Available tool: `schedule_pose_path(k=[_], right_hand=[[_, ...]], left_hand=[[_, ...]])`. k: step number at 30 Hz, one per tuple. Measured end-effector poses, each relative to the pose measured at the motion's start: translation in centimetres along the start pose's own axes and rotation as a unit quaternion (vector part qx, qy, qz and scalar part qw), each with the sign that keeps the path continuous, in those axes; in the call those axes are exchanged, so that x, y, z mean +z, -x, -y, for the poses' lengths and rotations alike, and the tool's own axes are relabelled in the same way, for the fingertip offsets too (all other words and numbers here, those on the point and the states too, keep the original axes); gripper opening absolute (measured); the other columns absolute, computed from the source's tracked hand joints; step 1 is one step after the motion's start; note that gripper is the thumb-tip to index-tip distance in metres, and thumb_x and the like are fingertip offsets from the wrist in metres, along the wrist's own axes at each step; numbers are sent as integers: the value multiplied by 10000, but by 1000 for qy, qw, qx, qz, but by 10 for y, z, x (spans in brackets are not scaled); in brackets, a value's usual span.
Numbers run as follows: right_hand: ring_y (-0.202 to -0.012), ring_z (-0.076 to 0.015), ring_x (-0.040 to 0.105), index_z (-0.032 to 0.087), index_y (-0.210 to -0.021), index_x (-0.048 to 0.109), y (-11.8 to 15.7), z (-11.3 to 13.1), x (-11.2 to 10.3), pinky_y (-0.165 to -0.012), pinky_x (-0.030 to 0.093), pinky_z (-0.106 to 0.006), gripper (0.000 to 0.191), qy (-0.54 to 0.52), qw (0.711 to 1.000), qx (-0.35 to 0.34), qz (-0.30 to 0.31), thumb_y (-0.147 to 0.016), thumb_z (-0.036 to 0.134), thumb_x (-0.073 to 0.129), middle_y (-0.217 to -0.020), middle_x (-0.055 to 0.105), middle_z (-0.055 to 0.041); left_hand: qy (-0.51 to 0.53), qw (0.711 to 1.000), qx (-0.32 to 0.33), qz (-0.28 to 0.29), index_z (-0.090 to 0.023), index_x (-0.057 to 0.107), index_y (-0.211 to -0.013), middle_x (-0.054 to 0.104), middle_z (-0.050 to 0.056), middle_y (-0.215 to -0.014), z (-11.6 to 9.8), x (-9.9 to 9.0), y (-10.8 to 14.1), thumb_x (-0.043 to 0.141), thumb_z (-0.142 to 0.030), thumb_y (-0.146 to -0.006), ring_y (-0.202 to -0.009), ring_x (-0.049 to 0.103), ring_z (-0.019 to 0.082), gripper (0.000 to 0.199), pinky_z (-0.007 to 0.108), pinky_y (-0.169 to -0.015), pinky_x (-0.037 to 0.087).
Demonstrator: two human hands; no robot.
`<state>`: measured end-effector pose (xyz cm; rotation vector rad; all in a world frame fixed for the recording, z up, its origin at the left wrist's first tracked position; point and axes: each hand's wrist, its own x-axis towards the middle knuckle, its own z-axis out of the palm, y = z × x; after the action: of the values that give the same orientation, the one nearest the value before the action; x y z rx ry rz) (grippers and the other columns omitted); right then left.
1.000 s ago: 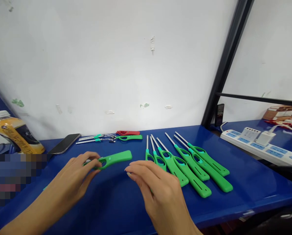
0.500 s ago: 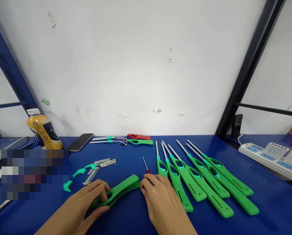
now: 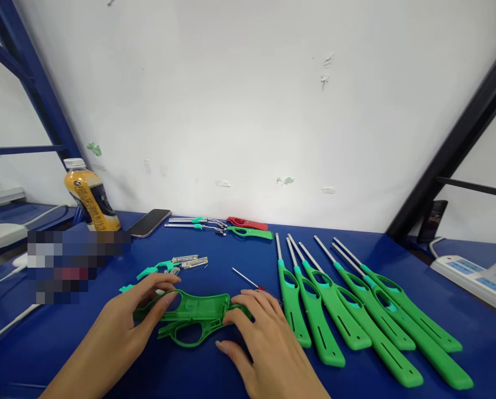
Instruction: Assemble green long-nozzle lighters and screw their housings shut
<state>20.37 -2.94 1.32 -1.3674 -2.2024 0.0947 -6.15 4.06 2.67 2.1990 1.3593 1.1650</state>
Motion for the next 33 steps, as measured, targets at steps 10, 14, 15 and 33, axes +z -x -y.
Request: schedule_pose_path(k=[10, 14, 15, 33], right_hand=[[-1085, -254, 729, 277, -1017, 653, -1, -2, -8, -1215, 506, -618, 148, -50, 996, 27, 66, -1040, 156, 735, -1106, 725, -6], [-1136, -261, 721, 286, -1024, 660, 1, -1, -12, -1174, 539, -579, 153, -64, 994, 40, 78, -1041, 157, 740, -1137, 720, -7], [-1148, -263, 719, 289, -1033, 663, 2, 0, -12, -1178, 537, -580, 153, -66, 994, 42, 80, -1040, 158, 742, -1146, 720, -8], [-1145, -250, 703, 296, -1038, 666, 0, 0, -7, -1291, 417, -628, 143, -99, 992, 59, 50, -1025, 216, 784, -1145, 710, 17]], left_hand=[[-34, 998, 57, 12, -267, 758, -1076, 782, 52, -1023, 6, 10, 3, 445, -273, -1100, -864, 788, 214, 314, 302, -712, 637], [-73, 993, 84, 32, -257, 752, -1153, 780, 74, -1100, 10, 22, 10, 395, -239, -1124, -954, 792, 233, 359, 349, -812, 656], [-88, 991, 89, 38, -255, 751, -1168, 779, 84, -1134, 10, 23, 11, 391, -237, -1129, -986, 787, 248, 363, 377, -840, 658], [-365, 901, 121, 201, -192, 671, -1414, 694, 119, -1419, 72, 23, -186, 745, -390, -1078, -1184, 732, 292, 397, 512, -985, 648]])
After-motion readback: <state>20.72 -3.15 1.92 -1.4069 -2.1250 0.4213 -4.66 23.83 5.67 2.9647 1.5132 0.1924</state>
